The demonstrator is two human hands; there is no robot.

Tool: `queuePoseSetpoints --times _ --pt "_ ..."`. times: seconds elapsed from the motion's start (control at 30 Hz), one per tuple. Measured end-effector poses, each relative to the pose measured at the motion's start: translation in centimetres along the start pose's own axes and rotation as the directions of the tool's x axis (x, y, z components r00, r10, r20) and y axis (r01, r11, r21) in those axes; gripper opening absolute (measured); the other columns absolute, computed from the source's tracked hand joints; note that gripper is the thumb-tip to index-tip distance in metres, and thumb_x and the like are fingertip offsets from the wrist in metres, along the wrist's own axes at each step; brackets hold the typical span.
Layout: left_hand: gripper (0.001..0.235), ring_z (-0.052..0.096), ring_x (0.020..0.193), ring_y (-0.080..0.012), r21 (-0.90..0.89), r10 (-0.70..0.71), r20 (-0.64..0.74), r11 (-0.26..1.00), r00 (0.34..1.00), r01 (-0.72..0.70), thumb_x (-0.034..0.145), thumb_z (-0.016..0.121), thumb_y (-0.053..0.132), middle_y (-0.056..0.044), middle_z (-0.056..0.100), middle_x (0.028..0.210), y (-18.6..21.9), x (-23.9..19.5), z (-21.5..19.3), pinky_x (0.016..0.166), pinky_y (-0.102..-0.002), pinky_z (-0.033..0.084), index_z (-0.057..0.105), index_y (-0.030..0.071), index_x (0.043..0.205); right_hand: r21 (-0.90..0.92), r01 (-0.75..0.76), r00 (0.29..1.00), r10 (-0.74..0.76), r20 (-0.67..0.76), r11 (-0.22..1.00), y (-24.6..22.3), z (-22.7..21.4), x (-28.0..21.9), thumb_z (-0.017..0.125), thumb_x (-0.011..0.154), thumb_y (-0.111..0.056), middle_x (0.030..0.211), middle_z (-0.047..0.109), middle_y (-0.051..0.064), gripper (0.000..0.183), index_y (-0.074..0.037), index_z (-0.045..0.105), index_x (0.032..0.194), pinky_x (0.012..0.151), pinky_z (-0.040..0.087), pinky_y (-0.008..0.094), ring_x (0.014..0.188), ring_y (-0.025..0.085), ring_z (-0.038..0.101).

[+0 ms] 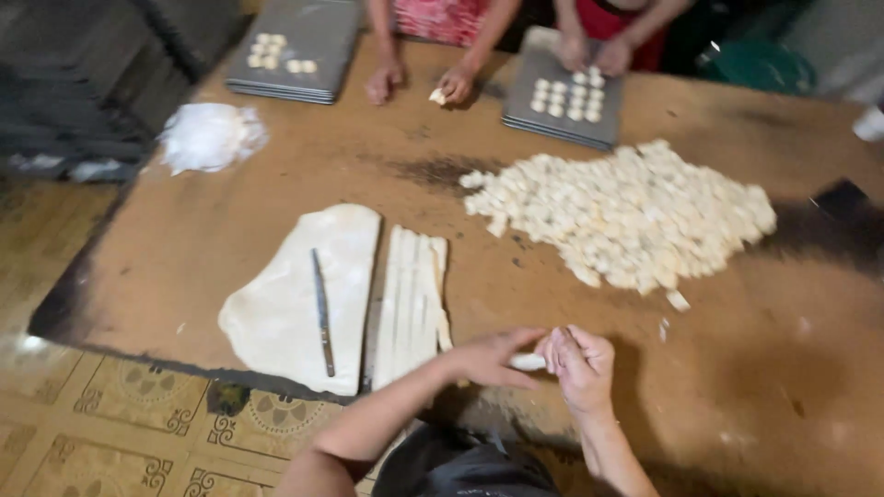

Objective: The person cuts a large sheet of dough into strips using a knife, then rolls small pieces of dough into balls by hand. The formed dough balls are placed onto metal trays. The person also briefly reaches for flour from a bag on the floor.

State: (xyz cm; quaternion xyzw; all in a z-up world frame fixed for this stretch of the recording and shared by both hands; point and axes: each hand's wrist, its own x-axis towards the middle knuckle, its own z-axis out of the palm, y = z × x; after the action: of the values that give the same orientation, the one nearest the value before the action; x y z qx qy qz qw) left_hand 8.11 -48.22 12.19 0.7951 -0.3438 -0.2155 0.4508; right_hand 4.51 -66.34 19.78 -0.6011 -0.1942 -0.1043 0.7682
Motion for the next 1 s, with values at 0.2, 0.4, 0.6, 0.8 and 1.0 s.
queuePoseSetpoints --times 0.2,0.4,0.6,0.8,1.0 --pt "0.016 0.060 0.077 -0.0167 -0.396 -0.286 -0.221 0.900 0.932 0.182 0.107 0.046 0.023 -0.006 0.060 0.099 3.0 0.5 -3.4 0.062 -0.028 0.054 0.046 0.014 0.120 -0.774 0.125 0.965 0.106 0.240 0.620 2.8 -0.1 4.5 0.059 0.090 -0.017 0.112 0.055 0.011 0.031 -0.002 0.069 0.116 0.091 0.052 0.037 0.105 0.024 0.057" --pt "0.030 0.066 0.100 -0.0268 -0.035 0.036 -0.276 0.998 0.960 -0.048 0.106 0.048 0.029 -0.012 0.069 0.109 0.4 1.4 -3.9 0.088 -0.040 0.057 0.057 0.008 0.125 -0.868 0.249 0.909 0.205 0.362 0.429 2.7 -1.2 4.3 0.065 0.093 -0.032 0.110 0.063 0.006 0.041 -0.013 0.067 0.129 0.087 0.053 0.035 0.100 0.021 0.063" --pt "0.021 0.064 0.085 -0.0223 0.104 -0.024 -0.313 0.993 0.949 0.059 0.103 0.057 0.023 -0.008 0.067 0.096 0.0 1.5 -2.4 0.076 -0.034 0.061 0.060 0.006 0.114 -0.869 0.195 0.922 0.216 0.320 0.455 6.0 -2.9 3.5 0.071 0.088 -0.027 0.114 0.068 0.007 0.037 -0.014 0.067 0.123 0.092 0.049 0.040 0.103 0.023 0.061" --pt "0.014 0.068 0.086 -0.0490 -0.025 0.083 -0.471 0.994 0.878 -0.107 0.093 0.061 0.013 -0.023 0.065 0.084 -0.1 1.8 1.2 0.076 -0.052 0.056 0.059 0.000 0.099 -0.685 0.217 0.962 -0.033 0.271 0.695 8.5 -3.4 1.3 0.083 0.081 -0.022 0.086 0.068 0.004 0.027 -0.018 0.073 0.106 0.071 0.055 0.037 0.082 0.028 0.071" --pt "0.016 0.069 0.069 -0.0359 0.172 0.010 -0.465 0.982 0.885 0.080 0.088 0.065 0.015 -0.013 0.064 0.067 -0.9 2.7 6.8 0.064 -0.044 0.054 0.060 0.009 0.074 -0.799 0.078 0.996 -0.020 0.082 0.596 17.0 -9.4 -1.4 0.074 0.087 -0.030 0.059 0.062 0.011 0.022 -0.017 0.062 0.074 0.053 0.050 0.043 0.060 0.034 0.067"
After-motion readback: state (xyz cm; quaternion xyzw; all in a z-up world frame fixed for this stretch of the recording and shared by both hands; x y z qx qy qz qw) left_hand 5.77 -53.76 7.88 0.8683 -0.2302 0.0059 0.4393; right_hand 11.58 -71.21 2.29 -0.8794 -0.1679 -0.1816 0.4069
